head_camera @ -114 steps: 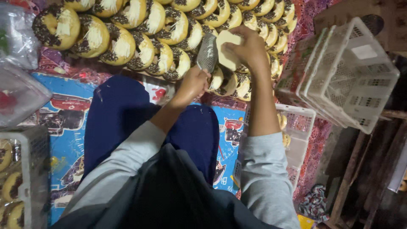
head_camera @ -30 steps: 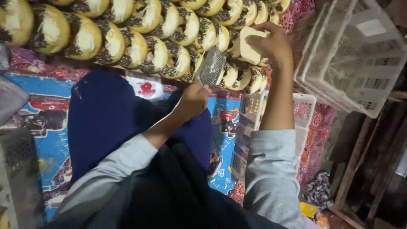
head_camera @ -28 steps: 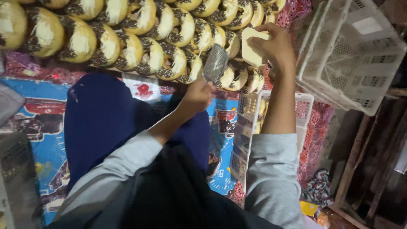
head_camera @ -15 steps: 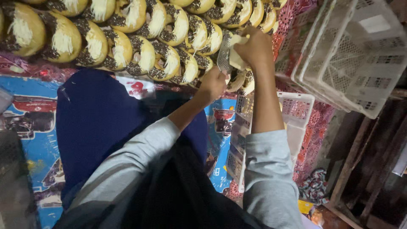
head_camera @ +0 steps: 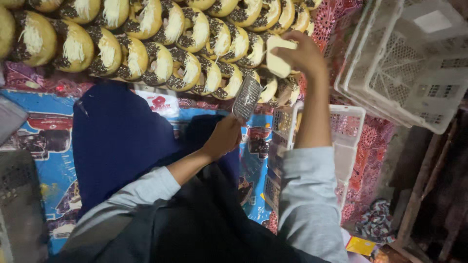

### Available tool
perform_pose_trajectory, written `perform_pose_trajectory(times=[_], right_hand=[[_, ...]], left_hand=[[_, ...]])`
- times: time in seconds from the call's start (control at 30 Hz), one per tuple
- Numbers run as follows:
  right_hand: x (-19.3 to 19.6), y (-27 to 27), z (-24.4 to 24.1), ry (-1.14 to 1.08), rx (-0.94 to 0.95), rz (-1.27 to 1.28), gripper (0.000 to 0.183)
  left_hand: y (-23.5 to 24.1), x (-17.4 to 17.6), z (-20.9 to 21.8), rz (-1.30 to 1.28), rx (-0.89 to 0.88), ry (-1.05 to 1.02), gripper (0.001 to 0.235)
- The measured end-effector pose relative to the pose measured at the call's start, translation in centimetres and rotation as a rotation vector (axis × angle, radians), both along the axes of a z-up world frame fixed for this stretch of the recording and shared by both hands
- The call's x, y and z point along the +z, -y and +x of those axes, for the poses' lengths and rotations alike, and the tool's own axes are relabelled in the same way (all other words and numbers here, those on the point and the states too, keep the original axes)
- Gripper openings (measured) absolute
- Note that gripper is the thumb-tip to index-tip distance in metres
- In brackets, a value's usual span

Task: The person grates cheese onto rows of ring-shaped pastries using a handheld grater. After finishing the grating, the person picks up a pastry and places it into a plastic bag, then sets the bagged pastry into a white crate.

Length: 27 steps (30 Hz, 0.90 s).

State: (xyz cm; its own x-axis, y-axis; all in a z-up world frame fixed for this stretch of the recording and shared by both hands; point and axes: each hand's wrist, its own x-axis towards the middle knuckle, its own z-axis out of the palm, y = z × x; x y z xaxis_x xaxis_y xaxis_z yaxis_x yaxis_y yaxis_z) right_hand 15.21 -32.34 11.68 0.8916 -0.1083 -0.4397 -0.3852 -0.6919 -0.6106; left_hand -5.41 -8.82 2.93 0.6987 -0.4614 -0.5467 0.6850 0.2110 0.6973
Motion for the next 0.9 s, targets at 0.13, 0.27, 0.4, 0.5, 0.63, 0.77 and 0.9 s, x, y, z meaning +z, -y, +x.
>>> perform_pose_trajectory(times=[0.13, 0.27, 0.4, 0.5, 0.63, 0.77, 0.9], right_hand=[[3.9, 4.9, -5.4, 0.092, -0.259, 0.351, 0.050], [3.3, 6.7, -9.3, 0.294, -0.632, 0.921, 0.047], [0.9, 5.3, -9.0, 0.318, -0.544, 0.579, 0.042], [0.8, 3.3, -7.1, 0.534, -0.091, 0.055, 0.036], [1.4, 0.4, -5.1, 0.385, 0.031, -0.379, 0.038], [0.4, -1.8, -3.3, 0.368, 0.063, -0.499, 0.037], [-1.7, -1.7, -1.8, 0.405, 0.089, -0.542, 0.038]], left_hand=[[0.7, -0.9, -0.5, 0.022, 0.005, 0.297, 0.016], [4.3, -2.9, 1.1, 0.038, 0.040, 0.613, 0.019], [8.1, -2.9, 4.7, -0.191, 0.206, 0.220, 0.026], [9.1, -1.9, 7.7, 0.044, 0.046, 0.141, 0.027], [10.1, -0.9, 10.0, 0.003, 0.113, 0.102, 0.025], [11.0, -2.7, 10.3, 0.075, 0.176, 0.254, 0.021], [11.9, -5.6, 9.2, 0.005, 0.257, 0.332, 0.018]])
